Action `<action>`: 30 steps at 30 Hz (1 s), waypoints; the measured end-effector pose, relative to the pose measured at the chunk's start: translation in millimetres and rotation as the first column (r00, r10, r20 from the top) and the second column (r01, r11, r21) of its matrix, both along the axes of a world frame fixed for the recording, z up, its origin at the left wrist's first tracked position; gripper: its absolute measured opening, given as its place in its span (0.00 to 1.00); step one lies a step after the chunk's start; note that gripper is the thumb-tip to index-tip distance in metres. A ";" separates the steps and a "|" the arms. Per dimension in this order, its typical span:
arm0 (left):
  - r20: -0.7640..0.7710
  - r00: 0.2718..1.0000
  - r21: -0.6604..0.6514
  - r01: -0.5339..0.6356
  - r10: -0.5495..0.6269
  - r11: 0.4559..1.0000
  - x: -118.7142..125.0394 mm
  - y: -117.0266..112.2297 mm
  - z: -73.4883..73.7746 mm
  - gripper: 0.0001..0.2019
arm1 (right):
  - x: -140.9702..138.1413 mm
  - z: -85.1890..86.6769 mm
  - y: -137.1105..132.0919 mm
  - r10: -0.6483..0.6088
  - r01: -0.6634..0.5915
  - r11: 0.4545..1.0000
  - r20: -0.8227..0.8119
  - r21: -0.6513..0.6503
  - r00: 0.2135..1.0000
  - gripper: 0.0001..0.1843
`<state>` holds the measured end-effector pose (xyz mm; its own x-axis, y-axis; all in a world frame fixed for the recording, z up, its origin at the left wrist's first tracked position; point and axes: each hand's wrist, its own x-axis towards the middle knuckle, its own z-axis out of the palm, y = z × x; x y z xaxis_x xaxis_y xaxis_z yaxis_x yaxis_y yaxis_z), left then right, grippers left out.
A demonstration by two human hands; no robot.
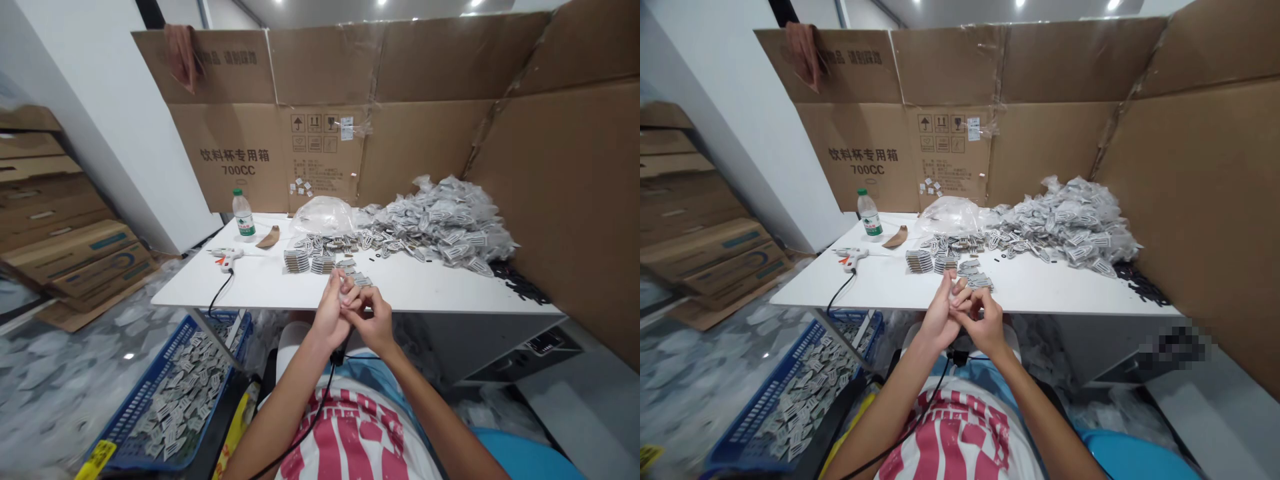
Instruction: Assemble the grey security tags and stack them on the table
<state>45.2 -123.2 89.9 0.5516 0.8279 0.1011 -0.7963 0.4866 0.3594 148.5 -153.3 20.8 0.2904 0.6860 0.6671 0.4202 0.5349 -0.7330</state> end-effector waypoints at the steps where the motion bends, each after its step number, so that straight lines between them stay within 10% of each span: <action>1: -0.002 1.000 0.014 0.003 -0.003 1.000 0.9 -0.5 -0.8 0.15 | -0.1 0.4 1.2 -0.011 0.011 1.000 -0.013 0.006 1.000 0.19; 11: -0.017 0.998 -0.065 0.055 -0.056 0.996 8.0 9.5 -9.0 0.18 | 3.4 -0.5 6.5 -0.057 0.055 0.997 -0.034 -0.048 0.998 0.19; 18: -0.164 0.974 0.063 -0.148 0.157 0.987 16.5 49.4 -21.6 0.15 | 16.9 6.3 12.8 0.018 -0.013 0.996 0.052 -0.092 0.999 0.14; 24: -0.395 0.876 0.266 -0.177 0.275 0.948 11.8 97.7 -49.6 0.27 | 90.4 -8.7 57.6 -0.264 0.263 0.962 -0.002 -0.068 0.964 0.13; 30: -0.602 0.662 0.418 -0.215 0.447 0.882 12.5 109.0 -75.3 0.20 | 170.8 -38.1 128.0 -0.421 0.534 0.820 0.415 -0.206 0.806 0.13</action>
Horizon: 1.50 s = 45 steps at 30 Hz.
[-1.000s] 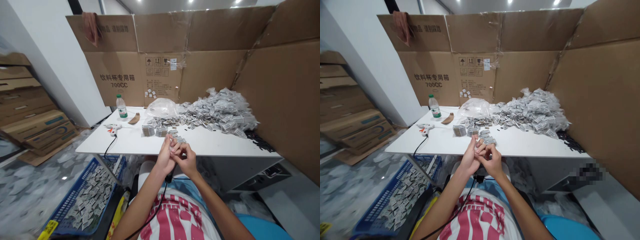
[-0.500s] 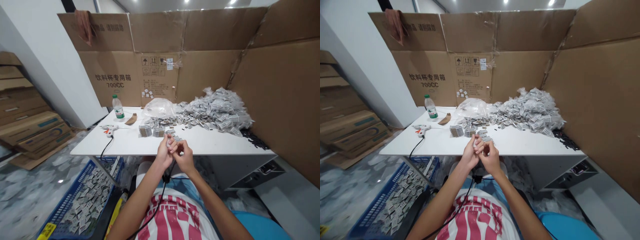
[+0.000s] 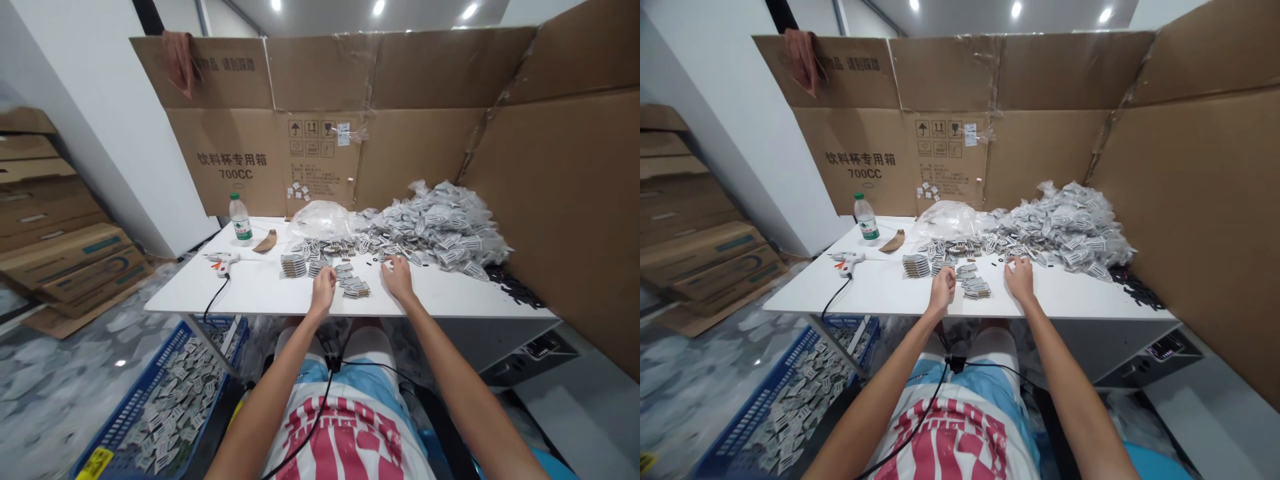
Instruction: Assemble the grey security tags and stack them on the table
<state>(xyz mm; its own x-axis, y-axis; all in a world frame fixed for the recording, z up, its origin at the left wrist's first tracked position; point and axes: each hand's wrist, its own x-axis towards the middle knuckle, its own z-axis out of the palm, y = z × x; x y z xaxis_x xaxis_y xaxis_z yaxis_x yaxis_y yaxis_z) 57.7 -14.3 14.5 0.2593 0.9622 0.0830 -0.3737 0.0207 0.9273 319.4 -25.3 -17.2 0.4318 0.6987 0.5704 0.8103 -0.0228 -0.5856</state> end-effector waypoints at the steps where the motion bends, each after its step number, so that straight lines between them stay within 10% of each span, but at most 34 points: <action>1: -0.007 1.000 0.014 -0.003 0.003 1.000 0.8 -0.7 -1.8 0.19 | 5.8 -2.5 7.9 -0.030 0.031 0.999 0.068 -0.026 0.997 0.15; 9: -0.130 0.979 0.174 0.182 -0.160 0.968 10.8 7.3 6.8 0.29 | 14.6 -8.6 36.4 -0.036 0.132 0.960 0.356 -0.249 0.934 0.26; 16: -0.444 0.881 0.457 0.067 0.162 0.887 11.6 7.3 5.7 0.30 | 22.9 -15.9 39.4 -0.022 0.113 0.960 0.332 -0.257 0.943 0.24; 29: -0.579 0.776 0.533 0.129 0.249 0.836 3.3 -4.3 1.7 0.17 | 22.4 -21.1 42.7 -0.103 0.174 0.956 0.289 -0.234 0.952 0.16; 36: -0.707 0.642 0.504 0.163 0.297 0.848 3.2 -10.0 4.2 0.12 | 25.2 -23.0 39.2 -0.133 0.149 0.980 0.126 -0.129 0.983 0.10; 45: -0.758 0.593 0.482 0.226 0.274 0.846 2.9 -10.4 5.2 0.22 | 27.5 -17.3 20.9 -0.090 0.155 0.975 -0.351 0.161 0.932 0.26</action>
